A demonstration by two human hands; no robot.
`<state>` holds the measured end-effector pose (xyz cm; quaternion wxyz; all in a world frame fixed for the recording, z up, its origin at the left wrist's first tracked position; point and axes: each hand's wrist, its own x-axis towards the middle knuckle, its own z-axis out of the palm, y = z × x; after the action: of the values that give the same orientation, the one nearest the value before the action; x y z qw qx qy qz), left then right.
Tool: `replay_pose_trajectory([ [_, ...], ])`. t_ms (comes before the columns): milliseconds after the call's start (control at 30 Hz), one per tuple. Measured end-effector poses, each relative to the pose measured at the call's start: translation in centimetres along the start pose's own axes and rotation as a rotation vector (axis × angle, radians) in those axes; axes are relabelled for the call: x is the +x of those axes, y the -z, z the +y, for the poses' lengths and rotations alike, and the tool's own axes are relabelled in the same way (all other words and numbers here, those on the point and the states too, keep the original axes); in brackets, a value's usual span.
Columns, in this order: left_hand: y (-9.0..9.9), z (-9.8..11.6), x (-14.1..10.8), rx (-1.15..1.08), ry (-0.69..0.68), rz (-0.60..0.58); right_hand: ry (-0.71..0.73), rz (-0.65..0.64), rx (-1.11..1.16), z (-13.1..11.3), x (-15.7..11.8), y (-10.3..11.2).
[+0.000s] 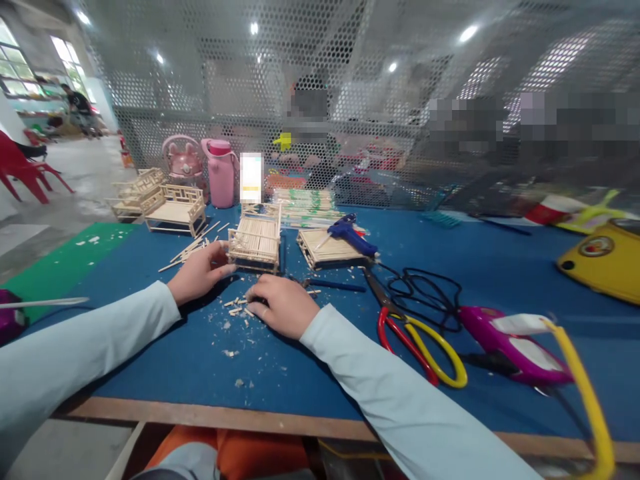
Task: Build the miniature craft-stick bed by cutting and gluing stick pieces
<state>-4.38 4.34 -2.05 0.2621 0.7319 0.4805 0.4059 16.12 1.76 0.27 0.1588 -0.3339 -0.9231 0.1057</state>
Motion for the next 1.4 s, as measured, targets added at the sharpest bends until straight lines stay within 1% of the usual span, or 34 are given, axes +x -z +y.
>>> replay_pose_trajectory([
  [100,-0.3,-0.1,0.0,0.013,-0.008,0.01,-0.025,-0.01,-0.003,0.0,0.2,-0.5],
  [200,-0.4,-0.2,-0.2,0.027,-0.02,0.009,0.001,-0.007,0.011,0.2,0.1,-0.4],
  [267,-0.4,-0.2,-0.3,0.03,-0.015,0.012,0.003,0.026,0.009,0.2,-0.2,0.2],
  [367,-0.1,0.2,-0.5,0.003,-0.01,0.006,-0.02,0.114,0.022,0.0,-0.9,1.5],
  [433,0.4,0.6,-0.5,0.043,0.004,0.048,-0.053,0.148,0.039,-0.1,-1.2,2.2],
  [467,0.7,0.8,-0.6,0.095,0.014,0.088,-0.077,0.14,0.038,-0.1,-1.3,2.5],
  [533,1.4,1.5,-0.7,0.235,0.017,0.176,-0.149,0.078,-0.01,0.1,-1.4,3.1],
  [567,1.7,1.9,-0.9,0.292,-0.004,0.199,-0.202,0.041,-0.057,0.3,-1.6,3.5],
  [600,1.9,2.3,-1.1,0.333,-0.033,0.191,-0.272,0.011,-0.116,0.5,-1.7,3.9],
  [633,2.0,2.7,-1.3,0.359,-0.069,0.148,-0.353,-0.012,-0.176,0.9,-2.0,4.5],
  [667,2.0,3.1,-1.6,0.373,-0.103,0.075,-0.44,-0.028,-0.231,1.3,-2.4,5.0],
  [733,1.7,3.9,-2.3,0.385,-0.162,-0.131,-0.582,-0.077,-0.288,2.2,-3.5,6.1],
  [767,1.4,4.2,-2.6,0.406,-0.186,-0.206,-0.627,-0.106,-0.296,2.6,-4.2,6.5],
  [800,1.1,4.5,-2.9,0.429,-0.205,-0.259,-0.661,-0.122,-0.305,3.0,-5.0,6.7],
  [867,0.6,4.8,-3.3,0.473,-0.211,-0.314,-0.701,-0.125,-0.327,3.5,-6.7,6.6],
  [933,0.2,4.8,-3.5,0.508,-0.2,-0.345,-0.695,-0.096,-0.333,3.5,-8.3,6.1],
  [1033,0.0,4.6,-3.6,0.535,-0.195,-0.377,-0.631,-0.046,-0.317,2.7,-9.8,5.2],
  [1100,0.1,4.5,-3.5,0.53,-0.193,-0.383,-0.613,-0.056,-0.306,1.8,-9.9,4.6],
  [1167,0.1,4.5,-3.4,0.504,-0.178,-0.371,-0.587,-0.079,-0.31,1.0,-9.3,4.1],
  [1233,0.2,4.4,-3.3,0.453,-0.14,-0.319,-0.535,-0.083,-0.34,0.7,-8.7,3.5],
  [1300,0.4,4.1,-3.1,0.384,-0.093,-0.232,-0.494,-0.073,-0.374,0.7,-8.3,3.0],
  [1400,0.7,3.6,-2.7,0.319,-0.044,-0.123,-0.465,-0.052,-0.372,1.2,-8.2,2.8],
])
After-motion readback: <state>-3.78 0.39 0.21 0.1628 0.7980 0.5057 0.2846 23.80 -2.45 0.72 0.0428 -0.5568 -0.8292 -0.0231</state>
